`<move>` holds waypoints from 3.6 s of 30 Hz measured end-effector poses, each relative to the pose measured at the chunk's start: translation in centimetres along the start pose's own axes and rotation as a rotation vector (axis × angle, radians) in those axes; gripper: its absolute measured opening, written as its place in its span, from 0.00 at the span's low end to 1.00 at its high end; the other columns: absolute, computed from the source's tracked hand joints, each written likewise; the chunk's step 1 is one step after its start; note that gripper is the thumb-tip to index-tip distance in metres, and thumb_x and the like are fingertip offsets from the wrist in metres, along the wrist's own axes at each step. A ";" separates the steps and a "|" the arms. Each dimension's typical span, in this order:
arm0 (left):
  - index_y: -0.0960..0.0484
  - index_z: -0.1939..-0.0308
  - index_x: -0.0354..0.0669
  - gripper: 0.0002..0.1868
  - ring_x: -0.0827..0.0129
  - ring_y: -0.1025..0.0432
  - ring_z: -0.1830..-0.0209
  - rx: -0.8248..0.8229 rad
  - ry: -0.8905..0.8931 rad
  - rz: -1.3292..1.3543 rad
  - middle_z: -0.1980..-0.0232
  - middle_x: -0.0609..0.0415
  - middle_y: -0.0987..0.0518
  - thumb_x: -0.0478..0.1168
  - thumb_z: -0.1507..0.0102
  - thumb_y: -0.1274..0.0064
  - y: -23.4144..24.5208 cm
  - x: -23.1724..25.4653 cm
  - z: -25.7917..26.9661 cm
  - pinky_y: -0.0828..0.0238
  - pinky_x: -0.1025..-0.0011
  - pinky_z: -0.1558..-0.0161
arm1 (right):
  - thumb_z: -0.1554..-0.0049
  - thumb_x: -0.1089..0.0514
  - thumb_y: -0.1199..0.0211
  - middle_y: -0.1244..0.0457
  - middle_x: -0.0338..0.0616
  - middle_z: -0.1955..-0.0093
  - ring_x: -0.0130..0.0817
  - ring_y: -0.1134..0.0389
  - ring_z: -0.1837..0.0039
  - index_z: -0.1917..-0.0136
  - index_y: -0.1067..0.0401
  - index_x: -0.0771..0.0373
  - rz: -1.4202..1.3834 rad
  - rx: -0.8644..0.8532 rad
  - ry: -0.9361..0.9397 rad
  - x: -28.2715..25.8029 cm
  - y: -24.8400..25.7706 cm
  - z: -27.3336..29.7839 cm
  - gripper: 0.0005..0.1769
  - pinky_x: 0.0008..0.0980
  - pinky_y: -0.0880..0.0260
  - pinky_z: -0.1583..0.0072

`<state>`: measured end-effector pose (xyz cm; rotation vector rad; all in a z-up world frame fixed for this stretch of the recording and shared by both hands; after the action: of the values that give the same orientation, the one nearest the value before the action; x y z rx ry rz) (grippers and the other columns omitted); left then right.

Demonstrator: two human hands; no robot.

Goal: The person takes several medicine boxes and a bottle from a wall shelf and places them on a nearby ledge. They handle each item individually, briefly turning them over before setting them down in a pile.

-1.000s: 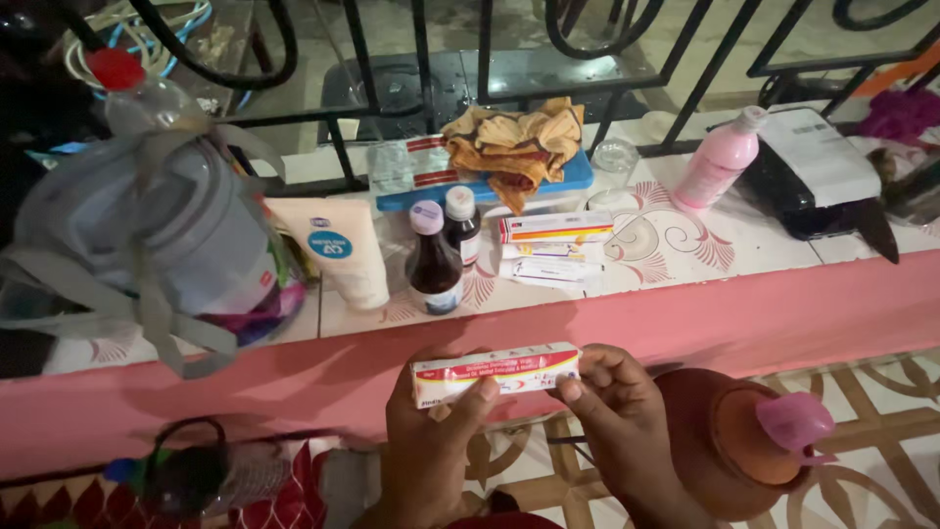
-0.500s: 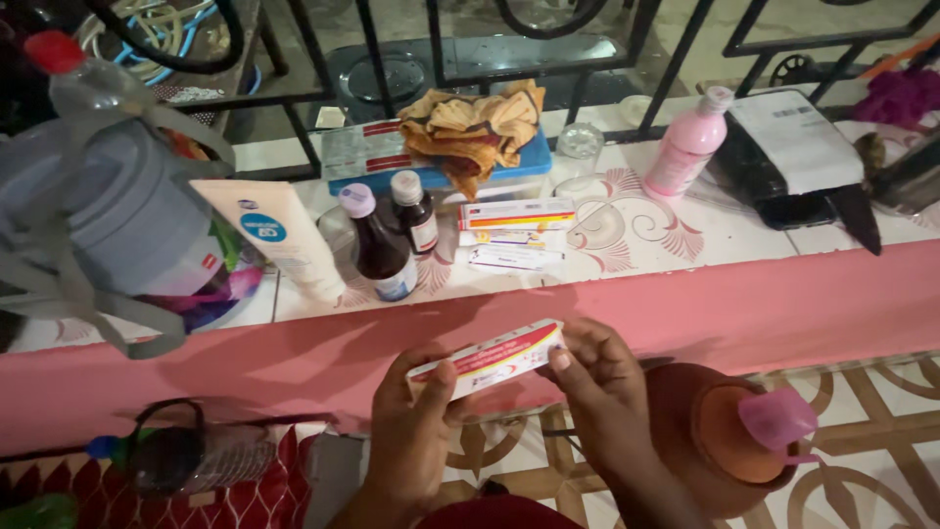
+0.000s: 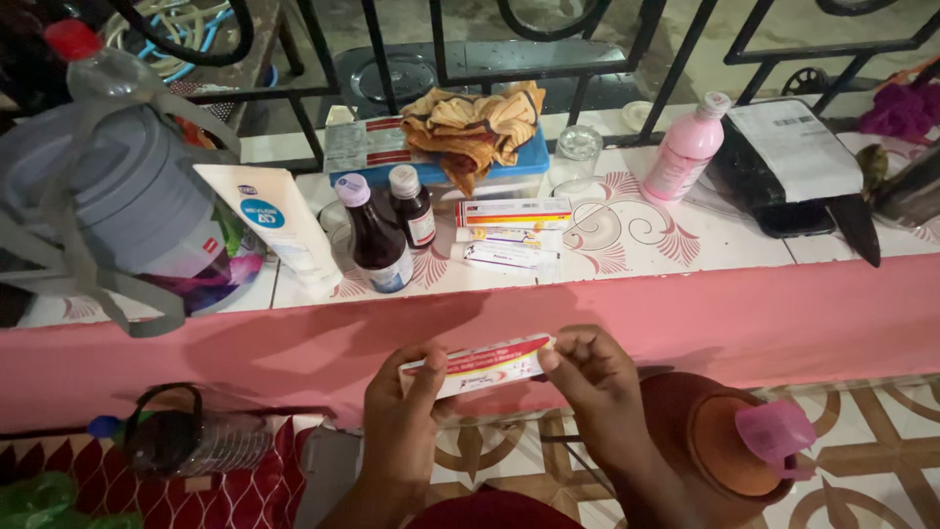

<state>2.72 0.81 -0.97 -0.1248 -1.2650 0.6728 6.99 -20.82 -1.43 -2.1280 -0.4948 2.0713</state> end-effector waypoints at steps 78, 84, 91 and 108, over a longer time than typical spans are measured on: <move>0.19 0.41 0.40 0.22 0.64 0.20 0.49 -0.071 -0.090 -0.334 0.44 0.50 0.17 0.48 0.34 0.51 3.7 1.7 -0.2 0.25 0.65 0.46 | 0.40 0.62 0.32 0.35 0.60 0.35 0.52 0.31 0.34 0.32 0.35 0.70 0.981 0.254 0.911 -6.7 -1.0 -9.9 0.26 0.42 0.30 0.35; 0.20 0.41 0.38 0.21 0.63 0.20 0.49 -0.031 -0.234 -0.321 0.43 0.49 0.17 0.46 0.34 0.50 5.4 3.5 0.5 0.24 0.63 0.46 | 0.43 0.66 0.34 0.34 0.58 0.38 0.47 0.31 0.36 0.36 0.36 0.70 0.822 0.136 0.889 -2.5 -5.0 -2.8 0.23 0.40 0.30 0.35; 0.22 0.40 0.36 0.22 0.63 0.20 0.49 -0.021 -0.289 -0.327 0.43 0.47 0.17 0.45 0.34 0.50 7.1 6.5 1.4 0.24 0.63 0.46 | 0.44 0.63 0.33 0.31 0.52 0.43 0.41 0.29 0.42 0.39 0.32 0.68 0.819 0.079 0.663 -0.5 -6.8 -0.2 0.21 0.38 0.29 0.41; 0.21 0.42 0.34 0.20 0.64 0.22 0.52 0.036 -0.316 -0.207 0.47 0.47 0.17 0.42 0.34 0.48 13.7 10.7 1.1 0.28 0.65 0.50 | 0.44 0.64 0.32 0.29 0.46 0.50 0.37 0.25 0.48 0.44 0.29 0.65 0.761 -0.095 0.705 0.0 -17.2 0.1 0.15 0.34 0.26 0.45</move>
<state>-2.21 17.27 2.27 0.1468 -1.5426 0.5486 4.41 -4.70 4.06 -3.2001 0.3713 1.3229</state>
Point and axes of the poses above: each hand's wrist, its own z-axis away from the middle knuckle, its own y-axis out of the back of the hand, x = y × z, the point moved 3 cm from there along -z, towards the middle knuckle
